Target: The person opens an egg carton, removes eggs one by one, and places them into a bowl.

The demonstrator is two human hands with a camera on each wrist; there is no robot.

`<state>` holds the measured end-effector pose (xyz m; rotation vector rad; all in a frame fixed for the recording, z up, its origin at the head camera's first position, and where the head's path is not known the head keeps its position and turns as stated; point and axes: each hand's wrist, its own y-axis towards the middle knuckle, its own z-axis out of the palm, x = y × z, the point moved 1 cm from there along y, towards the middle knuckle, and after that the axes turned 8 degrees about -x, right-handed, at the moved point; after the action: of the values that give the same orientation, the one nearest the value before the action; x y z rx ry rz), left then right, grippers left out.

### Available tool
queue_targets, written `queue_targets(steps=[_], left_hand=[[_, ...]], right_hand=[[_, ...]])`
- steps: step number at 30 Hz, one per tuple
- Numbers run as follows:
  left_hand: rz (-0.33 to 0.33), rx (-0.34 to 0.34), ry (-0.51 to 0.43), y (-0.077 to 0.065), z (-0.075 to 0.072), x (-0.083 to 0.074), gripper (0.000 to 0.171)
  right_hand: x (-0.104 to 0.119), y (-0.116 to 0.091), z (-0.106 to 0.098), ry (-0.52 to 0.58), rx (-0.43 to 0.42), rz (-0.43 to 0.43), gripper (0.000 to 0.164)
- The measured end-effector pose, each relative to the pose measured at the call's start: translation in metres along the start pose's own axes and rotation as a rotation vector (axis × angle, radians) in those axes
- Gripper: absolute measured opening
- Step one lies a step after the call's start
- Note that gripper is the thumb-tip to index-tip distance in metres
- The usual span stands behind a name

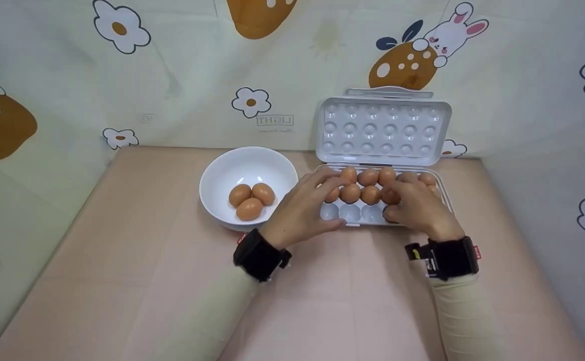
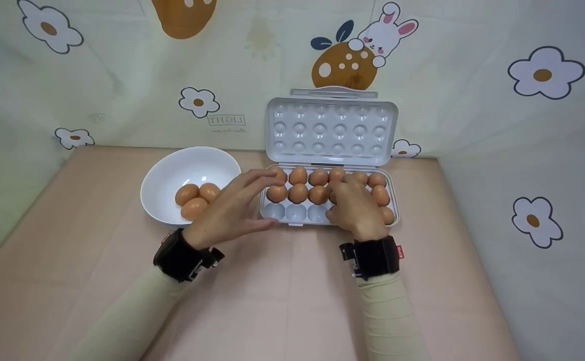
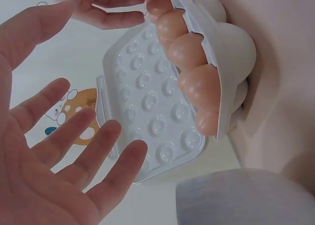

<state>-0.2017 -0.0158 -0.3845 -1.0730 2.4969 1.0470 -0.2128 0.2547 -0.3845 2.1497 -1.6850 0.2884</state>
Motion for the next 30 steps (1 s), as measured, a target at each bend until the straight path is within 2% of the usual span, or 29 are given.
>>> queue_targets(steps=[7,10,13,18,21,28,30], left_hand=[[-0.013,0.008,0.014,-0.003,0.004,0.001,0.068],[-0.022,0.011,0.016,-0.003,0.005,0.001,0.068],[-0.028,0.019,0.011,-0.004,0.006,0.002,0.068],[-0.028,0.023,0.006,-0.005,0.009,0.003,0.067],[-0.03,0.023,0.012,-0.005,0.01,0.004,0.067],[-0.019,0.017,0.03,-0.004,0.011,0.003,0.064],[-0.016,0.016,0.037,-0.004,0.011,0.003,0.065]], right_hand=[[-0.001,0.001,0.004,0.003,0.025,0.005,0.013],[-0.002,0.002,0.006,0.006,0.049,0.019,0.01],[-0.001,0.001,0.008,-0.011,0.063,0.066,0.011],[0.003,0.0,0.011,-0.06,0.096,0.2,0.016],[0.005,0.0,0.014,-0.068,0.097,0.236,0.017],[0.003,0.005,0.021,-0.051,-0.03,0.08,0.017],[0.003,0.005,0.022,-0.049,-0.039,0.068,0.018]])
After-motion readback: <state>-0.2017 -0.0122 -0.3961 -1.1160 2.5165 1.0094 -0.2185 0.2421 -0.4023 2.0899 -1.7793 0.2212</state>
